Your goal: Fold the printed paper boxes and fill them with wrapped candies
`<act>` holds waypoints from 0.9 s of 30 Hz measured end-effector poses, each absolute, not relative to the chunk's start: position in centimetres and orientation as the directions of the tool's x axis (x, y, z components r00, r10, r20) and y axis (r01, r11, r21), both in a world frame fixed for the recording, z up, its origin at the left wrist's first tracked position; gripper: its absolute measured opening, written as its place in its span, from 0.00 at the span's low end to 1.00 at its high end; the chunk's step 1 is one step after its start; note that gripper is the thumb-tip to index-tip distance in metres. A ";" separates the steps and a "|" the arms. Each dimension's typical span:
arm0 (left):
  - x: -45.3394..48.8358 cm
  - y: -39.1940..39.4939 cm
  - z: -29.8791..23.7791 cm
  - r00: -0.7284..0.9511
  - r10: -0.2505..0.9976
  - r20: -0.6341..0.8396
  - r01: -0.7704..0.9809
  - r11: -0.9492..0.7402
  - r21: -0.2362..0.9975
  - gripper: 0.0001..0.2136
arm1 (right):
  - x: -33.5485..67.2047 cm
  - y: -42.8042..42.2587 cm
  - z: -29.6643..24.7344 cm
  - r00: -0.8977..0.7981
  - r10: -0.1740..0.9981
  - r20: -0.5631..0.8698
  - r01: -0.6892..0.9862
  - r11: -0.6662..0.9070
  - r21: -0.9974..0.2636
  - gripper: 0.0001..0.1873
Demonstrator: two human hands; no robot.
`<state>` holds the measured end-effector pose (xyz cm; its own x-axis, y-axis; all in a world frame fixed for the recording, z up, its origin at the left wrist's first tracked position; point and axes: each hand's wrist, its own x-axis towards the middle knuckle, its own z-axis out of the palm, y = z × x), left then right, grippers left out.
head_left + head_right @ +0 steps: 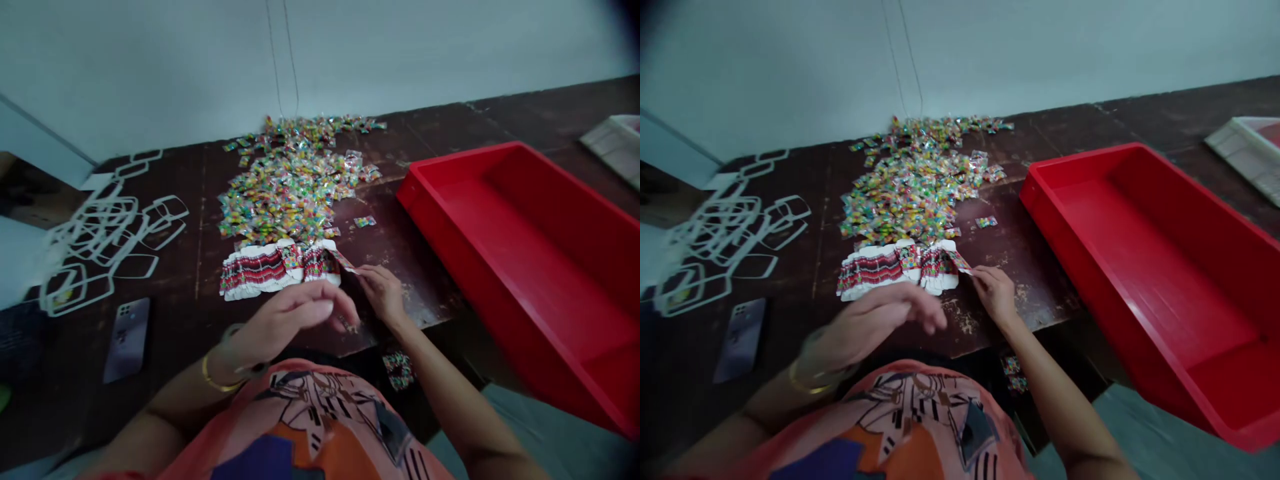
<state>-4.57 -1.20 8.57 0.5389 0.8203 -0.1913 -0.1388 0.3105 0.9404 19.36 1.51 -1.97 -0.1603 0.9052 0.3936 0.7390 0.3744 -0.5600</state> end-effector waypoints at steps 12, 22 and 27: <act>-2.3 0.4 0.9 0.524 0.649 -0.551 -0.182 0.718 0.672 0.09 | 14.2 -1.9 1.7 -0.351 0.870 0.347 0.564 0.492 -0.663 0.16; -2.7 -1.6 3.0 0.842 0.379 -0.384 0.067 0.632 0.772 0.14 | 15.6 -0.3 4.4 -0.705 0.703 -0.098 0.147 0.009 -0.989 0.11; -2.3 -2.5 1.0 0.498 0.781 -0.378 0.047 0.411 0.910 0.20 | 15.7 -1.3 1.9 -0.537 0.839 -0.089 0.189 0.017 -0.982 0.15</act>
